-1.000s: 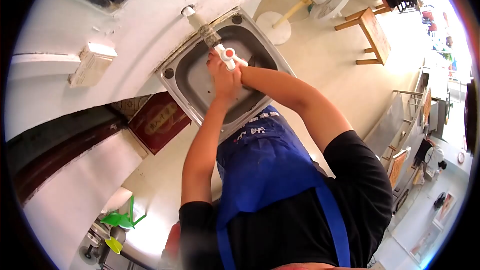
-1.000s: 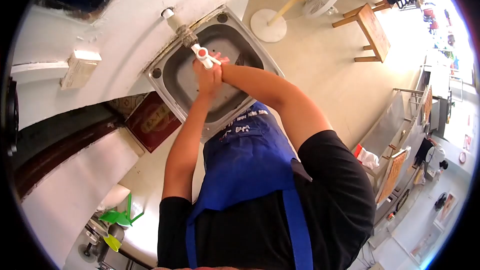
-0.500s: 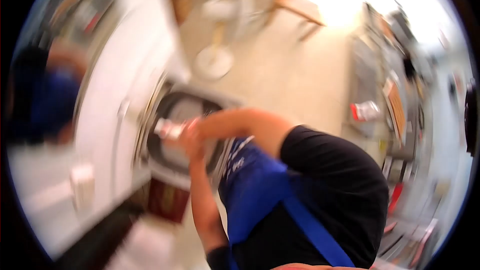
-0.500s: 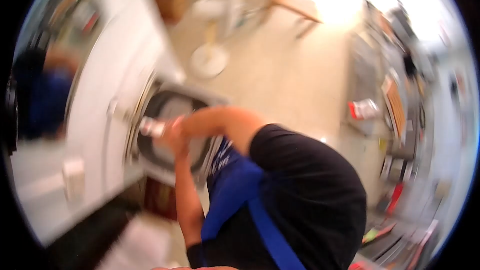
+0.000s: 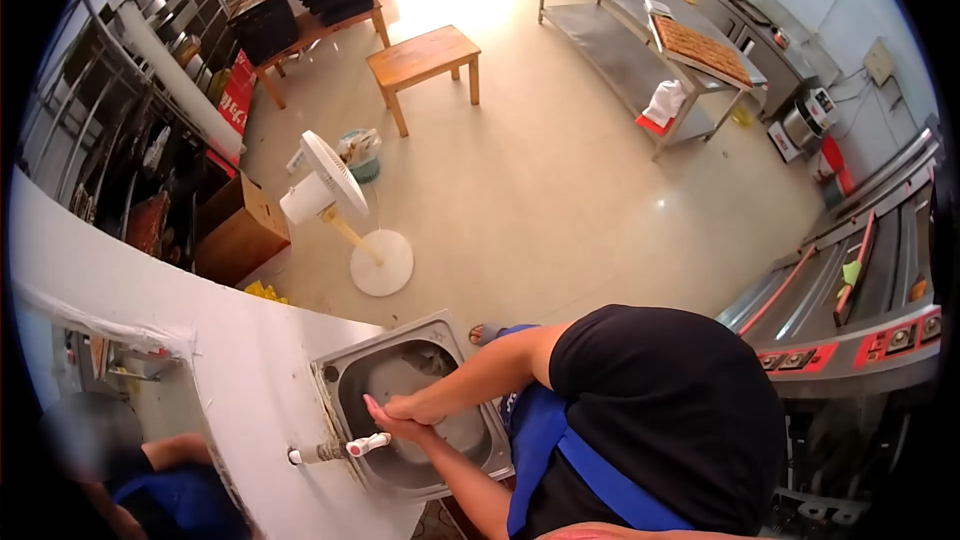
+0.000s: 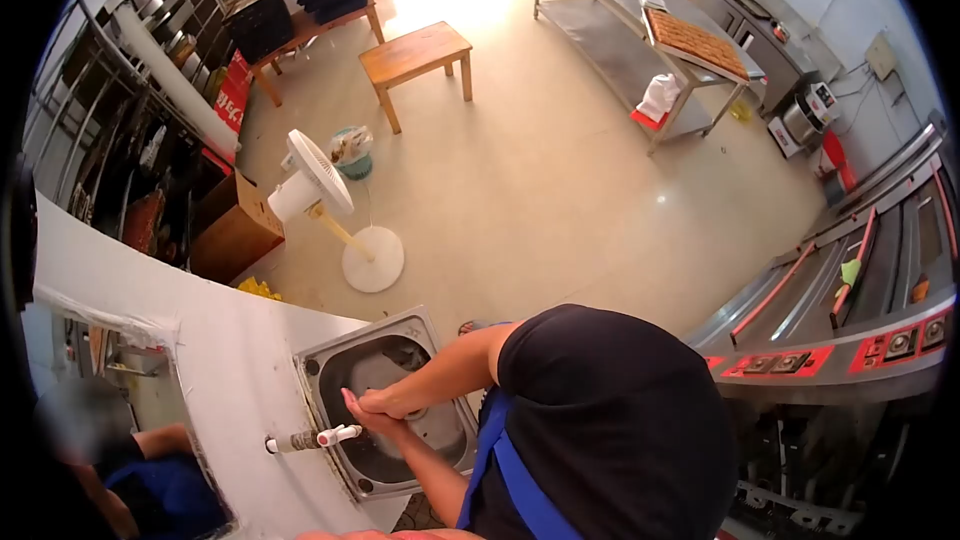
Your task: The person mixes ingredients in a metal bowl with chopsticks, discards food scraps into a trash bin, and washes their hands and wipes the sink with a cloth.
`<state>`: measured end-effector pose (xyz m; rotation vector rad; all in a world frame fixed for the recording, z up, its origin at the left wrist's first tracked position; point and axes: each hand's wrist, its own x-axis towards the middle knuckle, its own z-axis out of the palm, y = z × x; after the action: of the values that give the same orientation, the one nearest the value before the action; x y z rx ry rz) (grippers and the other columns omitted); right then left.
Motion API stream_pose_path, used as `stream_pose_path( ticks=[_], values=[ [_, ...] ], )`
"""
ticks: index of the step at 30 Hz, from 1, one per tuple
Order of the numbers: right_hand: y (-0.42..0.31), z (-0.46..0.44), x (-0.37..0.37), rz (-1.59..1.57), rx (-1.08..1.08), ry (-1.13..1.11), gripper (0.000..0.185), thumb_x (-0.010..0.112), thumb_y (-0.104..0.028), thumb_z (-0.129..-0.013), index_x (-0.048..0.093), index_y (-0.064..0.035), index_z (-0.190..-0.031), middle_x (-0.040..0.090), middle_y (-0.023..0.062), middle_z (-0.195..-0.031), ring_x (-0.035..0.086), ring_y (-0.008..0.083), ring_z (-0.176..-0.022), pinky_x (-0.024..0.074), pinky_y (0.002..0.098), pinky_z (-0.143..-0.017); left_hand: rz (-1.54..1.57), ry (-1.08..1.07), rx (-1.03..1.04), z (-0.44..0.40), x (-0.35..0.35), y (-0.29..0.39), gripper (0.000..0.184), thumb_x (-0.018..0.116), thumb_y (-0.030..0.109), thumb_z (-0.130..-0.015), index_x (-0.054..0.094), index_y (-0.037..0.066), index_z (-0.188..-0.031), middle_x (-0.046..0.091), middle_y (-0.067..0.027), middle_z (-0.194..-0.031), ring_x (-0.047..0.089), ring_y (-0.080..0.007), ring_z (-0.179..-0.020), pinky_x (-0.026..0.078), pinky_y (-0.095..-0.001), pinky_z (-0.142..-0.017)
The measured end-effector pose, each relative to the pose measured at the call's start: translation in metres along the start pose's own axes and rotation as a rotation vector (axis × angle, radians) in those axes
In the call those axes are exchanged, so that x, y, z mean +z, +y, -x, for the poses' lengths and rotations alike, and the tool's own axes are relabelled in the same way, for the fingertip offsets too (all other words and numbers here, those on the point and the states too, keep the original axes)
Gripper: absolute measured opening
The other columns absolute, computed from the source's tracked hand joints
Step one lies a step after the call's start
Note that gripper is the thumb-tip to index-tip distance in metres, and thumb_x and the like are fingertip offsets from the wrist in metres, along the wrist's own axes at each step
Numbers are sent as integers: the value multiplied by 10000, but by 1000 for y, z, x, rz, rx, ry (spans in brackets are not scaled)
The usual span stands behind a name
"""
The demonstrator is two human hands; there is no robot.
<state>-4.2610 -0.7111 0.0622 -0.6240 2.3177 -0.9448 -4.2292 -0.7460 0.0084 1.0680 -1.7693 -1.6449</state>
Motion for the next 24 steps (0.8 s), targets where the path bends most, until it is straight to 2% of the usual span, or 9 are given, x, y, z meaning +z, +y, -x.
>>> stream_pose_path(
  ticks=[4,5,12,15,18,19,21,22,24],
  values=[
    [23,-32,85,517,53,820,451,443,-419,-1023,697,-62,-1131,664,170,-1167,598,348,-1107,457,455,-939,-85,-136,-84,-24,-5,-41,424,455,337,-1023,627,13,-1236,650,-129,-1180,629,-217,-1053,456,-387,-968],
    [16,-20,58,-256,76,416,437,451,-391,-1025,710,-44,-1084,684,184,-1075,615,376,-1037,477,448,-904,-45,-139,-104,-23,-5,-38,413,457,329,-1023,626,12,-1225,652,-125,-1162,632,-214,-1036,463,-385,-949],
    [-14,-11,-30,-241,214,26,411,510,-346,-994,704,6,-909,684,273,-885,662,448,-824,515,493,-730,265,-178,-250,-2,-17,12,337,467,275,-1023,616,2,-1150,666,-96,-1038,655,-190,-915,518,-365,-819],
    [-3,-43,14,-374,177,-94,428,522,-374,-1005,689,-20,-833,658,180,-731,655,393,-726,485,515,-674,263,-110,-233,27,-28,41,260,497,241,-1012,617,17,-1065,652,-69,-956,651,-173,-821,517,-342,-694],
    [9,-71,49,-963,370,-344,383,538,-368,-1005,711,-39,-914,664,101,-756,674,270,-751,525,469,-674,269,-54,-235,44,-37,54,226,515,222,-1004,621,23,-1023,646,-57,-920,648,-165,-786,512,-334,-640],
    [2,-61,43,-956,357,-352,383,538,-368,-1005,711,-39,-914,664,101,-756,674,270,-751,525,469,-674,273,-51,-236,43,-41,51,225,517,220,-1003,623,23,-1020,647,-56,-918,648,-165,-787,512,-334,-639],
    [-8,-31,33,-1599,518,-315,260,553,-271,-994,699,-61,-947,644,42,-800,650,187,-775,531,396,-620,283,-46,-233,39,-46,45,221,521,215,-1000,626,21,-1016,649,-55,-914,648,-164,-790,512,-336,-639],
    [-19,-23,30,-1592,519,-319,260,553,-271,-994,699,-61,-947,644,42,-800,650,187,-775,531,396,-620,284,-49,-231,38,-48,42,219,522,212,-998,628,21,-1013,650,-54,-913,648,-164,-792,512,-337,-638],
    [-35,-11,24,-1826,620,-77,133,507,-100,-981,617,-29,-1002,622,76,-852,636,212,-746,514,377,-581,290,-47,-232,35,-50,37,215,526,207,-995,631,19,-1009,652,-53,-909,649,-164,-795,512,-338,-637]
  ],
)
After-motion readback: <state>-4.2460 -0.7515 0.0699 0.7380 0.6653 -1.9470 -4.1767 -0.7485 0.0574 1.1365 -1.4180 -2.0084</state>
